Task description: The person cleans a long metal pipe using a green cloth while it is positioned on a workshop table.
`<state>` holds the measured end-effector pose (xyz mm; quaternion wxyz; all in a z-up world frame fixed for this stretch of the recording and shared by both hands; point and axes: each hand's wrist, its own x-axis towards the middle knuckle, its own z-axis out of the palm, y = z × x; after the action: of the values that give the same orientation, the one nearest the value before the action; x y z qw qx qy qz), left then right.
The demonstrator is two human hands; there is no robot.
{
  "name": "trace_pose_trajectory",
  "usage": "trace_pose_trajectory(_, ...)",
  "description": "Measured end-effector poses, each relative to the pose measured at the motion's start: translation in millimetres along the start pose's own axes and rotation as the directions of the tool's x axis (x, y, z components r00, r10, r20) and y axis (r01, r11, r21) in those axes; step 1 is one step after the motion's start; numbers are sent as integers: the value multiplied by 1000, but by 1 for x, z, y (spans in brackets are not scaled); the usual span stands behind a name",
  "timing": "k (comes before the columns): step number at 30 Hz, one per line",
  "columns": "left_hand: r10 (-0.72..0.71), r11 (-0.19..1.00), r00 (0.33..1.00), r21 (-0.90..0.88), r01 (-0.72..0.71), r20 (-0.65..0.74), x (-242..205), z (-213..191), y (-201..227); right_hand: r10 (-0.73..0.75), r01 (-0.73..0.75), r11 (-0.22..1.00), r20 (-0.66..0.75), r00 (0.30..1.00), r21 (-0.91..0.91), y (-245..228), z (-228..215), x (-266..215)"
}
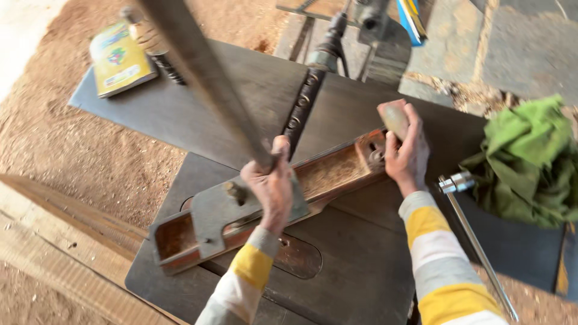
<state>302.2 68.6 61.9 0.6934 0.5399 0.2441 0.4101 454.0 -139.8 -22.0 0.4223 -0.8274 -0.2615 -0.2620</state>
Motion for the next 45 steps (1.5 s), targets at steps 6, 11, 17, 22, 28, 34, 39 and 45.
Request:
trace_pose_trajectory(6,253,960,953,79,-268,167,8,44,-16,32,-33,997,19,999,74,37,13,41)
trace_pose_trajectory(11,55,947,979,302,-113,197,19,75,-9,567,-452,699,-43,823,554,3,-25,32)
trace_pose_trajectory(17,62,969,933,203,-141,356,17,65,-19,680,-604,574,88,727,553,-54,-69,-36)
trace_pose_trajectory(22,365,484,673,487,-727,643,30,9,14,777,-729,324,270,569,603,-70,-81,-81)
trace_pose_trajectory(28,247,358,453,354,-864,857,32,-35,53,672,-707,266,400,623,655,-120,-74,-52)
trace_pose_trajectory(34,69,443,578,494,-748,813,68,-47,44,316,-409,536,273,909,739,-184,-57,30)
trace_pose_trajectory(39,38,579,624,492,-650,780,70,-58,37,530,-513,385,271,803,767,-220,-21,66)
trace_pose_trajectory(45,-55,635,583,479,-606,811,79,-58,45,359,-146,33,125,925,989,-254,-32,80)
